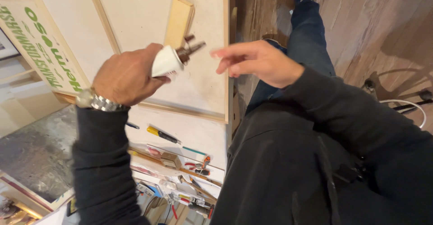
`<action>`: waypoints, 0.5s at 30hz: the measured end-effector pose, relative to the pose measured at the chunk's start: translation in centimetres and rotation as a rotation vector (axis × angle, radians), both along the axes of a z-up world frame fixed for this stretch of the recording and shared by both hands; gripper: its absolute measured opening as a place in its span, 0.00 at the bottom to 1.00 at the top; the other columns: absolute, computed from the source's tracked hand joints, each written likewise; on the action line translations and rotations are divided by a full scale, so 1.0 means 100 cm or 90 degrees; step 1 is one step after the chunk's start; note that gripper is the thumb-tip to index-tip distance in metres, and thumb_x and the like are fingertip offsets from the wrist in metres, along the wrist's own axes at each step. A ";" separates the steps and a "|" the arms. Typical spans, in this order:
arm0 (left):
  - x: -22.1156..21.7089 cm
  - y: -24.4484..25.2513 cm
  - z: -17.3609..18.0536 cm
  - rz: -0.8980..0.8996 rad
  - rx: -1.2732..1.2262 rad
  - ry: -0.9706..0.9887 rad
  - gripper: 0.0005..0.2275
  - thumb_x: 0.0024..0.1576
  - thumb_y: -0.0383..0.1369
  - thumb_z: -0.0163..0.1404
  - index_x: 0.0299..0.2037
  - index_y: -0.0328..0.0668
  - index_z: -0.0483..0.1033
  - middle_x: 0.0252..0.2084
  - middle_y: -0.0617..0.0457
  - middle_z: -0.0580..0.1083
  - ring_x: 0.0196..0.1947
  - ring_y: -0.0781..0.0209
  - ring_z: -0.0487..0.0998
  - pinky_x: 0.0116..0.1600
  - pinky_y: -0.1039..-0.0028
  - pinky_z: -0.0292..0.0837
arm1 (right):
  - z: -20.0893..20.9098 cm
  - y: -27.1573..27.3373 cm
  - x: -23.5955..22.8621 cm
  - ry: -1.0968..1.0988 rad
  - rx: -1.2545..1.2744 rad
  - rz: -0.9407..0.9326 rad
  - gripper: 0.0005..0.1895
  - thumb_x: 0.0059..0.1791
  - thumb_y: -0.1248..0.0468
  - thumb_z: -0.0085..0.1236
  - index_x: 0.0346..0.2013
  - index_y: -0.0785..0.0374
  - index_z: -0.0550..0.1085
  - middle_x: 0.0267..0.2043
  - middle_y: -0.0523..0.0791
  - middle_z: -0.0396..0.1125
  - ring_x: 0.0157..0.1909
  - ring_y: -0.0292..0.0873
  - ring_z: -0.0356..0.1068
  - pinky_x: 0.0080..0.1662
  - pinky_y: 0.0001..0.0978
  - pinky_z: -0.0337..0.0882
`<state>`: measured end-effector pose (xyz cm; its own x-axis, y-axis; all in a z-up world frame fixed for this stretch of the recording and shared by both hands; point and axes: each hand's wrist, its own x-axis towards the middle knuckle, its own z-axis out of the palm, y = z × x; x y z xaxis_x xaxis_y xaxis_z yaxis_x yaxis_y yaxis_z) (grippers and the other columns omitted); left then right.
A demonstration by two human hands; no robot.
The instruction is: Glue and assemble a wooden picture frame on a workbench.
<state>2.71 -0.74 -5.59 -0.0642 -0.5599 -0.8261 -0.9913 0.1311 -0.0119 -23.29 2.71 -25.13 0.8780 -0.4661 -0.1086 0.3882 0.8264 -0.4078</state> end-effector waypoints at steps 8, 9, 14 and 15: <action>0.108 0.094 -0.076 0.589 -0.644 0.460 0.22 0.62 0.17 0.62 0.62 0.36 0.65 0.56 0.45 0.75 0.55 0.54 0.78 0.63 0.62 0.79 | -0.056 -0.033 -0.051 0.017 0.041 -0.164 0.23 0.57 0.71 0.48 0.69 0.72 0.67 0.54 0.51 0.73 0.53 0.40 0.73 0.57 0.30 0.72; 0.113 0.097 -0.088 0.699 -0.757 0.526 0.22 0.60 0.13 0.61 0.61 0.34 0.64 0.57 0.46 0.74 0.56 0.55 0.77 0.64 0.62 0.79 | -0.066 -0.037 -0.051 0.026 0.072 -0.202 0.23 0.58 0.71 0.47 0.70 0.71 0.67 0.55 0.51 0.72 0.53 0.40 0.72 0.57 0.30 0.72; 0.123 0.101 -0.130 0.744 -0.934 0.431 0.26 0.54 0.12 0.58 0.60 0.31 0.61 0.56 0.43 0.73 0.56 0.51 0.78 0.63 0.59 0.81 | -0.091 -0.050 -0.019 0.113 0.096 -0.310 0.26 0.58 0.70 0.46 0.72 0.70 0.63 0.60 0.48 0.70 0.58 0.39 0.71 0.58 0.28 0.72; 0.128 0.102 -0.137 0.743 -0.979 0.406 0.27 0.54 0.12 0.57 0.62 0.30 0.60 0.56 0.42 0.74 0.56 0.50 0.78 0.66 0.59 0.79 | -0.095 -0.053 -0.008 0.134 0.089 -0.340 0.26 0.57 0.70 0.47 0.72 0.69 0.62 0.62 0.48 0.69 0.59 0.38 0.70 0.58 0.28 0.72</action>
<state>15.50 9.49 -19.27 0.7422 -0.6152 0.2657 -0.4854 -0.2201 0.8461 -24.11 -2.60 -34.67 0.4781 -0.8069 -0.3470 0.6880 0.5896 -0.4231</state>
